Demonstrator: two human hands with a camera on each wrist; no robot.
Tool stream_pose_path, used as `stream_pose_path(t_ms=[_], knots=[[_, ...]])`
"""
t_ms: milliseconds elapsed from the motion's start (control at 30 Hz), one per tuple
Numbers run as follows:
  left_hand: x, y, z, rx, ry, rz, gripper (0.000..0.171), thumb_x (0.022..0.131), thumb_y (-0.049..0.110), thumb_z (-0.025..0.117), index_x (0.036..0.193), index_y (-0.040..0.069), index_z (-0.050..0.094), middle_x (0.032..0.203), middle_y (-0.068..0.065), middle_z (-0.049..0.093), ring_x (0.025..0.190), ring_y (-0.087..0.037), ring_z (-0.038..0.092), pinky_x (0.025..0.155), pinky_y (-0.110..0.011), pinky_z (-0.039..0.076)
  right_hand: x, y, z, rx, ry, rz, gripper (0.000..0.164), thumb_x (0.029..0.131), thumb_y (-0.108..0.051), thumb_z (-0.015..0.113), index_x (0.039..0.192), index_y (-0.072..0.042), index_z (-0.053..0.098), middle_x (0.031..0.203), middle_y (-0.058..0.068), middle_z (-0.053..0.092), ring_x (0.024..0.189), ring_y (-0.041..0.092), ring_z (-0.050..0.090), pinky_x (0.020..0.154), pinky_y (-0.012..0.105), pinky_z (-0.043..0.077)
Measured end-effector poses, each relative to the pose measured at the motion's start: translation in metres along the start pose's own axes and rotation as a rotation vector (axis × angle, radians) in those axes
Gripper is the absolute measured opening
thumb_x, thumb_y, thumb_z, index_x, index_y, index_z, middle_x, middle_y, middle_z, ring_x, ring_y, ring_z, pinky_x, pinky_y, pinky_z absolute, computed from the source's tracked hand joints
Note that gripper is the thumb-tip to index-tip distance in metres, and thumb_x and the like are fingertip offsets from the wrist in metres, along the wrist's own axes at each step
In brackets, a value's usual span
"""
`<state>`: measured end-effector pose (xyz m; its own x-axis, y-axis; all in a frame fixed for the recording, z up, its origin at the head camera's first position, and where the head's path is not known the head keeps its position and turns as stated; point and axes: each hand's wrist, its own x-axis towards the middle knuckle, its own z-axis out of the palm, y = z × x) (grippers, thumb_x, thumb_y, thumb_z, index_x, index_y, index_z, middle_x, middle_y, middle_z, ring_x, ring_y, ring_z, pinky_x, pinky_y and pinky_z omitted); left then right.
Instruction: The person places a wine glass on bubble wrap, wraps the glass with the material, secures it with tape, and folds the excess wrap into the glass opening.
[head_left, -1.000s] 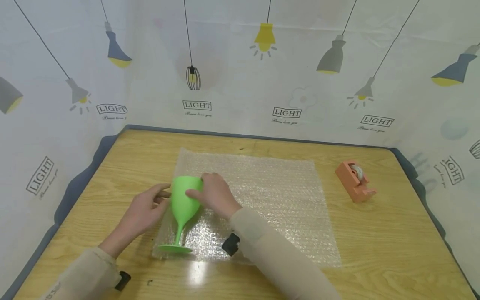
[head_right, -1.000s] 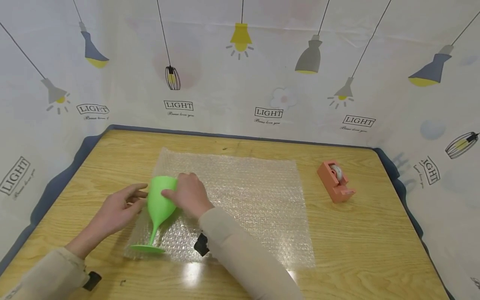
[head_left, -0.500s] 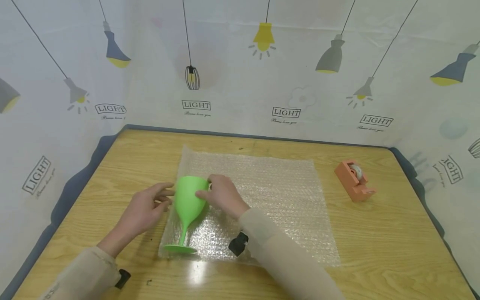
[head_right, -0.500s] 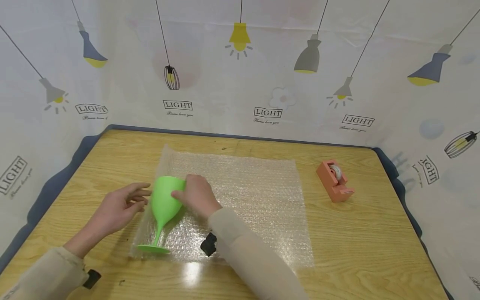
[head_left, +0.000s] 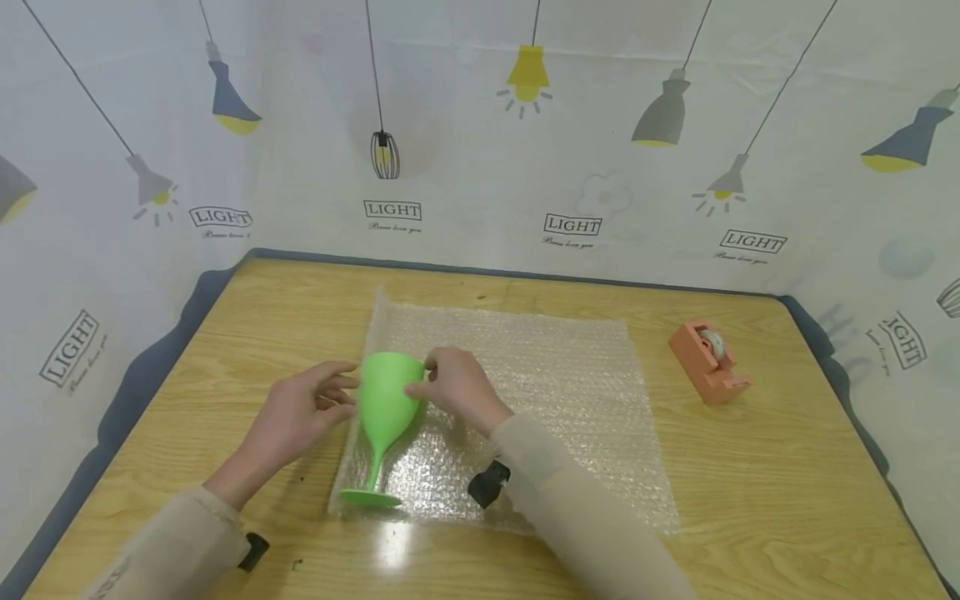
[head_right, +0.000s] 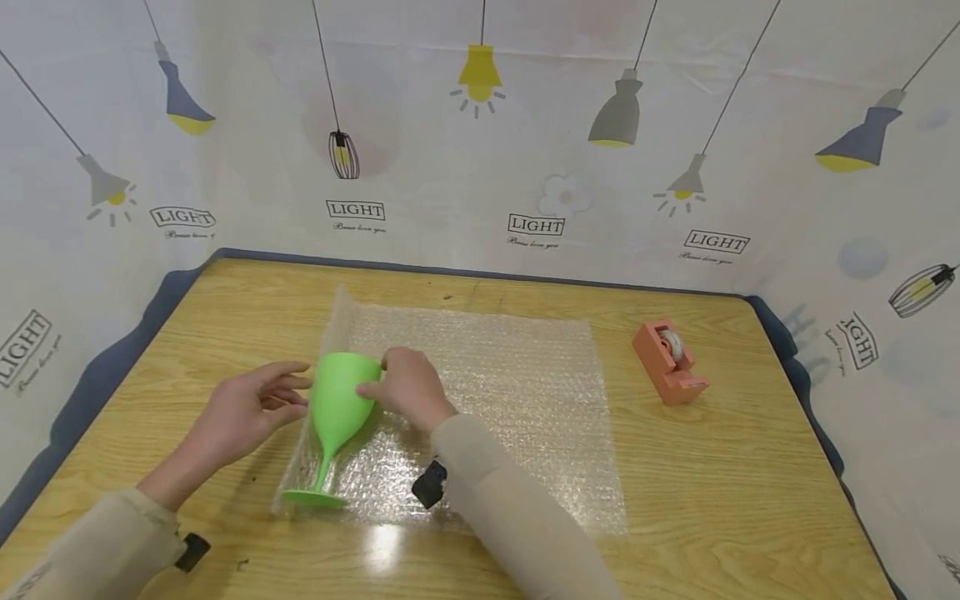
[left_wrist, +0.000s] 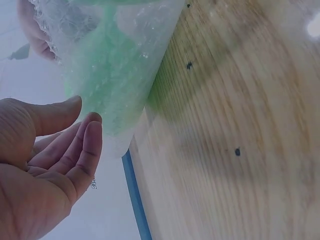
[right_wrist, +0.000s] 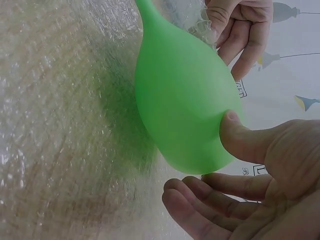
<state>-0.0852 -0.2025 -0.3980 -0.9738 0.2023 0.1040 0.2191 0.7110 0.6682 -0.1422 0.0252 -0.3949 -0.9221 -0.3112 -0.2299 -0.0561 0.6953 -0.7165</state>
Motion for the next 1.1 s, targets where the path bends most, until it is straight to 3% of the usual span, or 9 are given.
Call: stream_pose_path(t_ms=[200, 400, 567, 833, 1000, 1100], knots=[[0.004, 0.000, 0.002, 0.027, 0.005, 0.040, 0.054, 0.086, 0.005, 0.082, 0.136, 0.001, 0.063, 0.115, -0.018, 0.075, 0.093, -0.032, 0.074, 0.082, -0.049, 0.062, 0.000, 0.005, -0.003, 0.020, -0.009, 0.000, 0.048, 0.091, -0.026, 0.080, 0.126, 0.003, 0.066, 0.114, 0.014, 0.070, 0.101, 0.027, 0.066, 0.086, 0.039, 0.061], [0.007, 0.000, 0.005, 0.093, 0.011, 0.061, 0.058, 0.084, 0.010, 0.085, 0.138, 0.005, 0.063, 0.117, -0.015, 0.075, 0.113, -0.044, 0.068, 0.096, -0.062, 0.054, 0.003, 0.010, -0.005, 0.014, -0.048, 0.012, 0.046, 0.091, -0.025, 0.080, 0.127, 0.002, 0.065, 0.115, 0.014, 0.071, 0.103, 0.027, 0.067, 0.087, 0.039, 0.061], [0.008, -0.001, 0.006, 0.097, 0.004, 0.062, 0.061, 0.084, 0.011, 0.085, 0.140, 0.005, 0.061, 0.120, -0.014, 0.074, 0.124, -0.044, 0.062, 0.106, -0.064, 0.047, 0.006, 0.015, -0.007, 0.011, -0.101, -0.006, 0.046, 0.093, -0.022, 0.077, 0.130, 0.003, 0.063, 0.120, 0.017, 0.070, 0.105, 0.029, 0.069, 0.085, 0.038, 0.062], [0.010, 0.002, 0.008, 0.024, -0.042, 0.048, 0.066, 0.085, 0.007, 0.084, 0.145, 0.005, 0.056, 0.125, -0.018, 0.071, 0.114, -0.045, 0.067, 0.095, -0.059, 0.057, 0.005, 0.019, -0.011, 0.093, -0.171, -0.007, 0.046, 0.095, -0.016, 0.074, 0.133, 0.006, 0.060, 0.123, 0.022, 0.069, 0.097, 0.027, 0.072, 0.083, 0.037, 0.063], [0.012, 0.006, 0.009, 0.006, -0.062, 0.079, 0.066, 0.085, 0.003, 0.082, 0.145, 0.003, 0.055, 0.126, -0.019, 0.068, 0.109, -0.042, 0.069, 0.092, -0.055, 0.059, 0.005, 0.019, -0.015, 0.134, -0.196, 0.017, 0.051, 0.095, -0.014, 0.075, 0.136, 0.009, 0.056, 0.122, 0.026, 0.070, 0.089, 0.026, 0.074, 0.082, 0.037, 0.064], [0.013, 0.009, 0.009, 0.014, -0.073, 0.095, 0.067, 0.085, 0.002, 0.082, 0.146, 0.002, 0.054, 0.126, -0.019, 0.067, 0.107, -0.040, 0.069, 0.091, -0.054, 0.060, 0.004, 0.018, -0.017, 0.108, -0.181, 0.031, 0.054, 0.093, -0.016, 0.077, 0.136, 0.008, 0.055, 0.123, 0.026, 0.069, 0.092, 0.028, 0.074, 0.081, 0.037, 0.064]])
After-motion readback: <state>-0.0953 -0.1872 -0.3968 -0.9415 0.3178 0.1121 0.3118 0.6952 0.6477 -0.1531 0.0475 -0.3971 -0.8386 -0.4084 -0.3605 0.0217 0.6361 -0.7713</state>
